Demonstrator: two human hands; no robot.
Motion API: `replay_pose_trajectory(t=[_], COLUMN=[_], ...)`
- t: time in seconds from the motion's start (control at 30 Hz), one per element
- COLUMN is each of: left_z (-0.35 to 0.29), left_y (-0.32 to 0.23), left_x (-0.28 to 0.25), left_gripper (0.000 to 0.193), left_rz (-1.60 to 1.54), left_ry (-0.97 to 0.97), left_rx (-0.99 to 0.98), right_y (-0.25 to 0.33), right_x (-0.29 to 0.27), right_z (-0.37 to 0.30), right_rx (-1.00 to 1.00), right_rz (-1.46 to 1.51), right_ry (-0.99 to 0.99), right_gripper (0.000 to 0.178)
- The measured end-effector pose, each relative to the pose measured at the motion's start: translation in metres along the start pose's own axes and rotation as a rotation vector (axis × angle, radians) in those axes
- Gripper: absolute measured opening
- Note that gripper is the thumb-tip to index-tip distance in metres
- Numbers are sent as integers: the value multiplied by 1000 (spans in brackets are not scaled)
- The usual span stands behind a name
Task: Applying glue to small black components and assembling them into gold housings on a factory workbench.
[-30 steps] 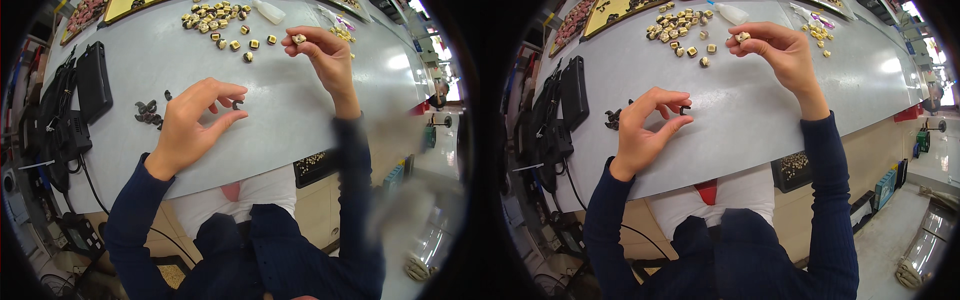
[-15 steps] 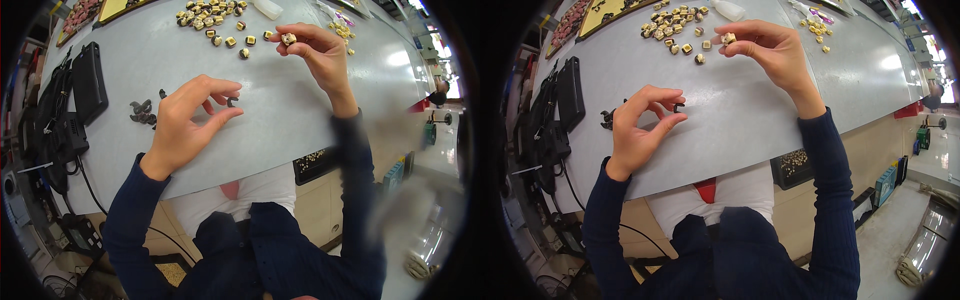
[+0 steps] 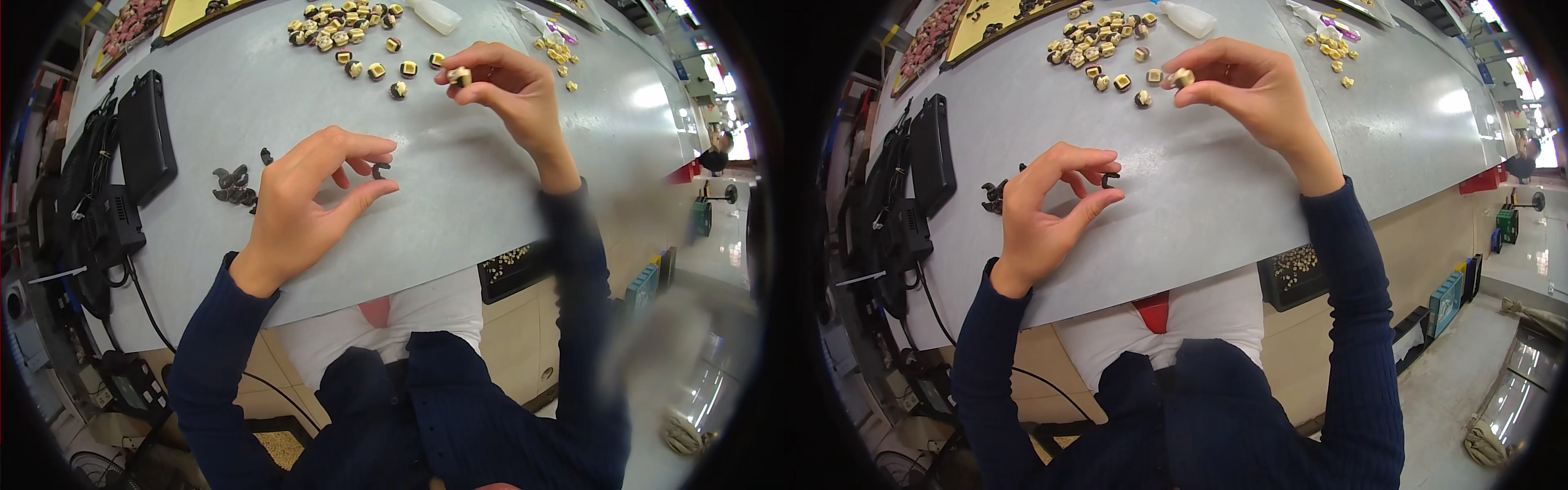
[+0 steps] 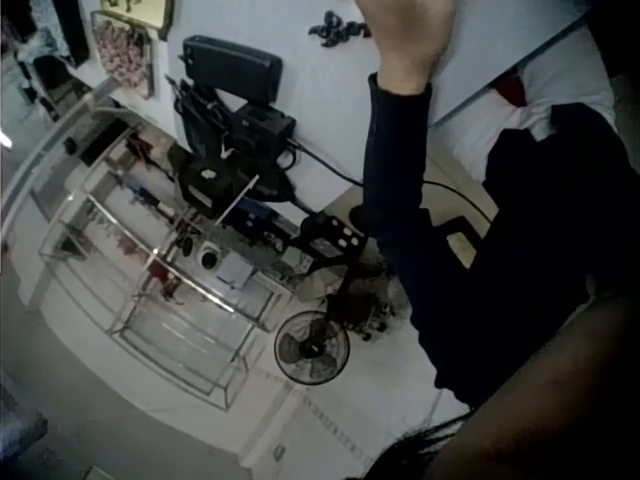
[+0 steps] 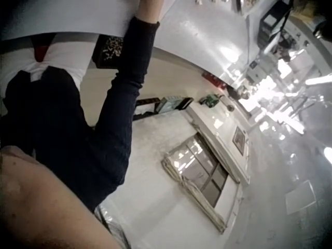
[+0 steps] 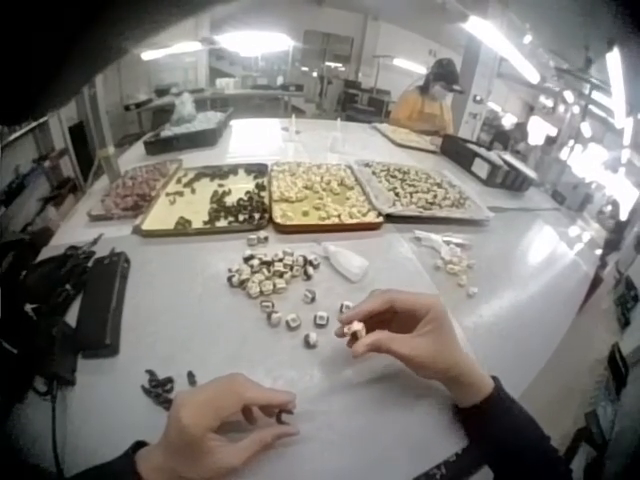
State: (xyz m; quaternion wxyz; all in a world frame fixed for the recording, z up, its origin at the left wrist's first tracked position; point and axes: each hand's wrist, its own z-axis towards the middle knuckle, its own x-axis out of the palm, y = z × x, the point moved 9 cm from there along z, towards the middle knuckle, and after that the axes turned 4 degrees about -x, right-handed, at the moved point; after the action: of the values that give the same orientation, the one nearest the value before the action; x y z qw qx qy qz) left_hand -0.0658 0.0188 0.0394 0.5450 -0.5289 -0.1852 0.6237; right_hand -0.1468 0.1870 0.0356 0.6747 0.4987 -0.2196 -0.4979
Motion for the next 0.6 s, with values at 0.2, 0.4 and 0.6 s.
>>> replay_pose_trajectory(t=[0.2,0.4,0.6], left_z=[0,-1,0], left_y=[1,2,0], left_x=[2,1,0], left_gripper=[31,31,30], left_rz=[-30,-36,-28], left_ry=[-1,-8,-6], left_rx=[-28,-26,-18], right_y=[6,1,10], right_x=[13,16,-2], right_z=[3,5,4], right_rx=[-169,-156,-228], right_rz=[-522,-477,-428], right_ry=[75,34,-107], right_gripper=[24,27,28])
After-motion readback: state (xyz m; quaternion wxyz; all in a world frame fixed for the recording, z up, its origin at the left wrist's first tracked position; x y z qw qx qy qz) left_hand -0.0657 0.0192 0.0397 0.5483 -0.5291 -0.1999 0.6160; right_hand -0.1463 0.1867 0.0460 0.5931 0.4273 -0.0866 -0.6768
